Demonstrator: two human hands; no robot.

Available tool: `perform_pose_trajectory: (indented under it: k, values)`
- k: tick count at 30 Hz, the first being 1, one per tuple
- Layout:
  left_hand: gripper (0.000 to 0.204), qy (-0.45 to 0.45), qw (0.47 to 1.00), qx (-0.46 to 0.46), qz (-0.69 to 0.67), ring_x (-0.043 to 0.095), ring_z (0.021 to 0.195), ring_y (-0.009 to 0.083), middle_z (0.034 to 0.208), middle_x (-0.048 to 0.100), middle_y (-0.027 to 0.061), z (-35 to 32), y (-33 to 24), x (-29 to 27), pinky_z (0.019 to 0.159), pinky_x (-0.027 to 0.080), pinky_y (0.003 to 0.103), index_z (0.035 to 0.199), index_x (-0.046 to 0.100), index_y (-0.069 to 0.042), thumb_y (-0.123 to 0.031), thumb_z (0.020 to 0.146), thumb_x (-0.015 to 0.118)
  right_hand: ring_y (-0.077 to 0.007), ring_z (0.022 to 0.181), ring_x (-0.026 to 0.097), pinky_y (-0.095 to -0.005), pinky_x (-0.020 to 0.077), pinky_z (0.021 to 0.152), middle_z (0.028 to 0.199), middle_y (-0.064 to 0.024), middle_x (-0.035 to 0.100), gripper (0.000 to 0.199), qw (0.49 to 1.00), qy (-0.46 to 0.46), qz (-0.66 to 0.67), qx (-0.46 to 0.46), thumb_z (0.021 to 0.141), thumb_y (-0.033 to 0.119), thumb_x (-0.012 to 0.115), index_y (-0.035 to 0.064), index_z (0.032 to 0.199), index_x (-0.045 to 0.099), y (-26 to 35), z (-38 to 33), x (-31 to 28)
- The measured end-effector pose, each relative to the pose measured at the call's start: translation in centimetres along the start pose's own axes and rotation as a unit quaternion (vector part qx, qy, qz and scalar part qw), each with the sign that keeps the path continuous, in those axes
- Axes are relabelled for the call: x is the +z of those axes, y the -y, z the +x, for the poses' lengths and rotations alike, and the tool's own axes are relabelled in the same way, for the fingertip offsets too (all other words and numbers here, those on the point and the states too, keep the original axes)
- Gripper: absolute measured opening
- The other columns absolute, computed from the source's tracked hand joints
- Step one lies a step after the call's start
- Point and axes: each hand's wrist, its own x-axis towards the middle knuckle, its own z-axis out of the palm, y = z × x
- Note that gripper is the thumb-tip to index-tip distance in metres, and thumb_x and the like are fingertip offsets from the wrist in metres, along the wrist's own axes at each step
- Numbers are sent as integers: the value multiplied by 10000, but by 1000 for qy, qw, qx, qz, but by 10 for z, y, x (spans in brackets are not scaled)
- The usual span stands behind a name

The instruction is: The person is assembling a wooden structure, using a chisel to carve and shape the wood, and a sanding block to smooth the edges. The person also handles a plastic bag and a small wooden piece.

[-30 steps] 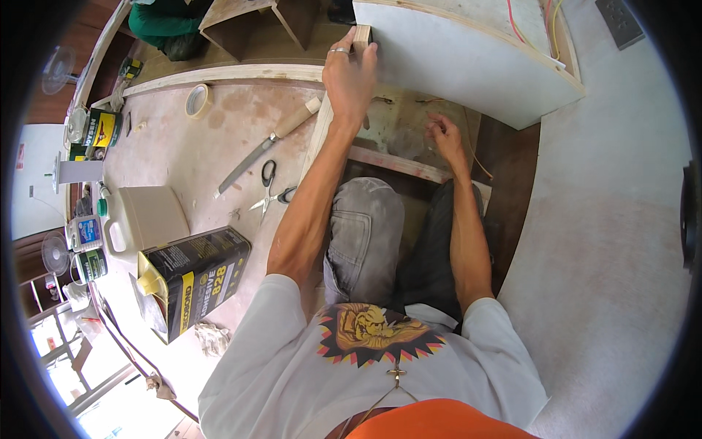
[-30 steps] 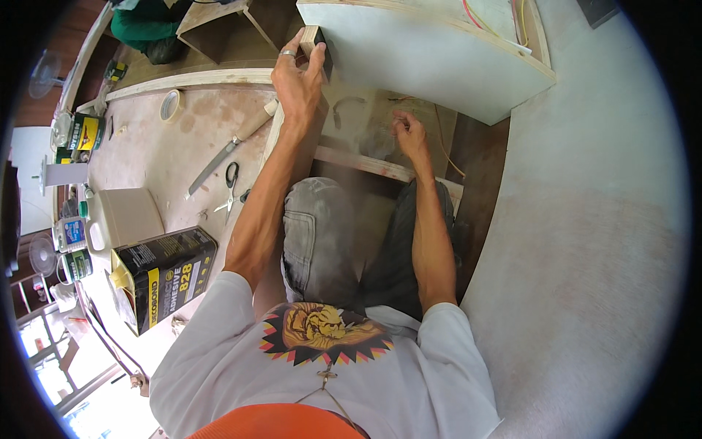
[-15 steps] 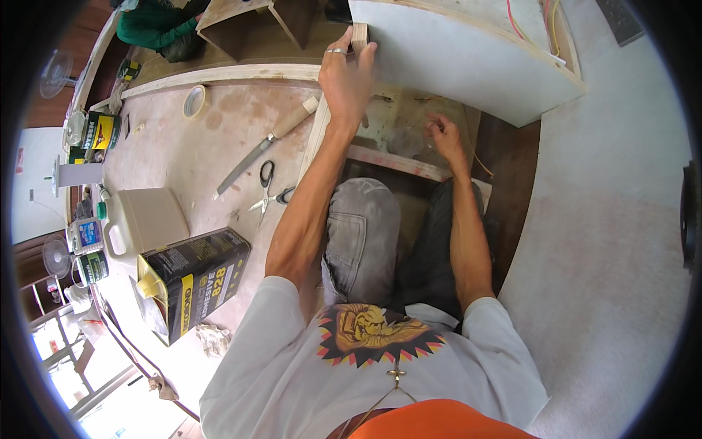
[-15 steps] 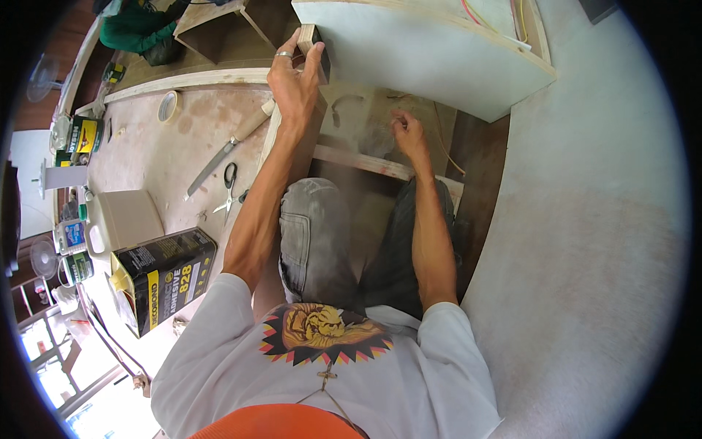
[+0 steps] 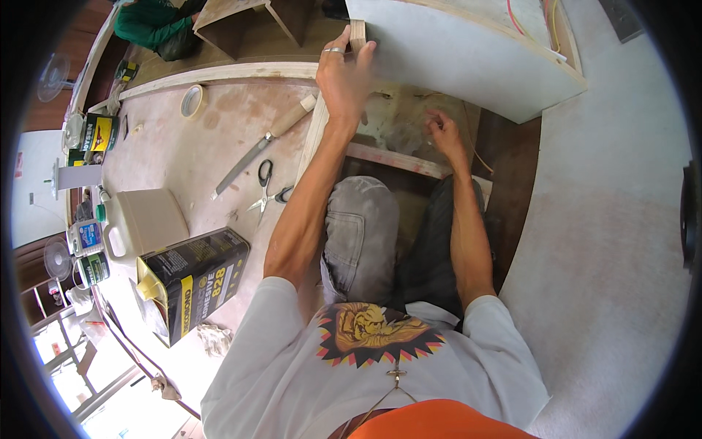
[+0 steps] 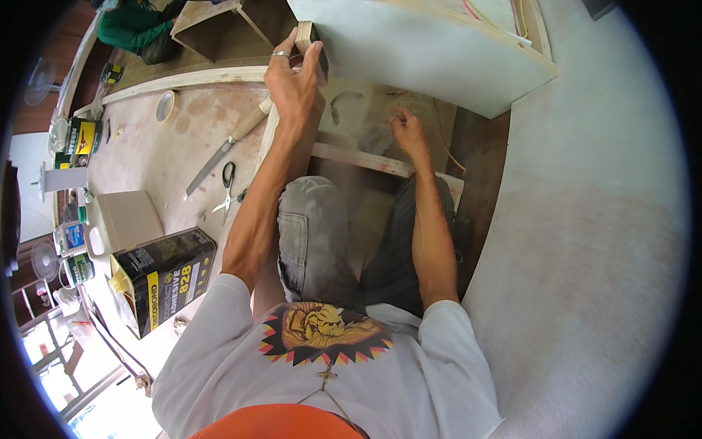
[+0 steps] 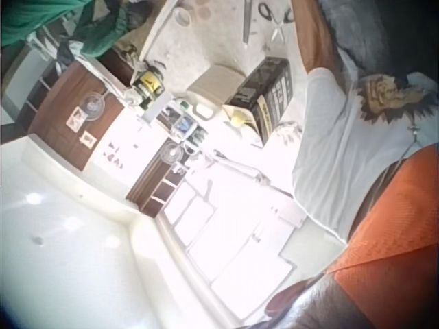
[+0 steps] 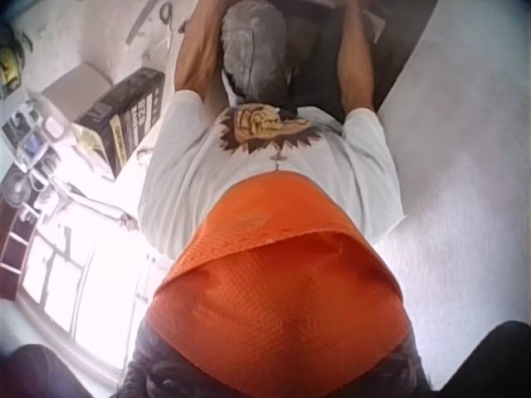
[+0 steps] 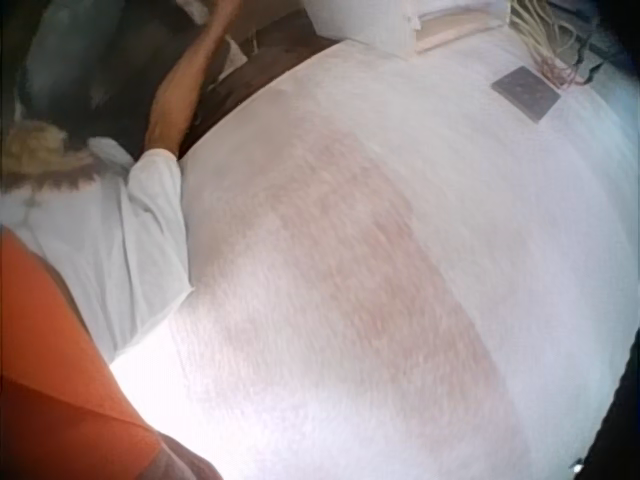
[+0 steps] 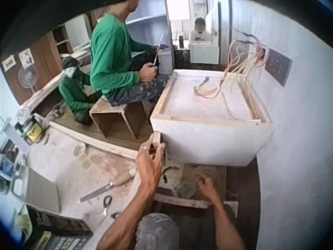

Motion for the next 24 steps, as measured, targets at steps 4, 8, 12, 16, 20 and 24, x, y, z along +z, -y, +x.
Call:
perform_pose_trajectory:
  k: [4, 8, 12, 16, 20, 24]
  values:
    - [488, 27, 998, -41, 30, 717, 826, 213, 1013, 724, 191, 1, 0, -3, 741, 559, 310, 1246, 642, 83, -216, 889, 785, -206, 824, 701, -343, 536, 765, 933, -137, 721, 395, 999, 9, -48, -1, 940, 182, 573, 12, 1294, 612, -1, -2, 4]
    - [492, 1, 1000, -4, 7, 708, 824, 204, 975, 729, 178, 1, 0, -2, 743, 558, 308, 1249, 640, 83, -219, 889, 784, -221, 841, 710, -360, 537, 781, 943, -151, 723, 395, 1000, 15, -4, 8, 945, 197, 584, 31, 1303, 609, -2, 0, 2]
    - [479, -2, 1000, -15, 7, 698, 808, 190, 942, 733, 166, 0, 3, -1, 740, 559, 307, 1253, 642, 78, -203, 890, 779, -230, 843, 712, -367, 539, 785, 957, -168, 719, 398, 1000, 12, -21, 18, 948, 208, 597, 47, 1312, 606, 3, -2, 5]
    - [466, -12, 1000, 23, 8, 716, 843, 181, 944, 743, 165, -2, 4, -1, 755, 565, 311, 1243, 638, 69, -189, 883, 779, -233, 843, 708, -371, 535, 788, 986, -186, 715, 407, 1000, 14, -22, 2, 944, 202, 604, 46, 1319, 602, -6, -1, 2]
    - [392, 102, 988, -99, 64, 741, 865, 219, 948, 750, 180, -2, 7, -3, 772, 575, 327, 1175, 614, 38, -164, 877, 769, -255, 877, 704, -371, 530, 799, 999, -195, 714, 403, 998, 30, -42, 19, 944, 199, 604, 38, 1313, 606, 0, 1, 7]
    - [376, 105, 986, -121, 52, 738, 871, 245, 961, 742, 194, -3, -1, -6, 788, 573, 349, 1172, 605, 35, -136, 874, 758, -300, 934, 697, -375, 526, 834, 1040, -210, 715, 387, 999, 25, -22, 0, 943, 197, 599, 17, 1286, 620, -8, -6, 7]
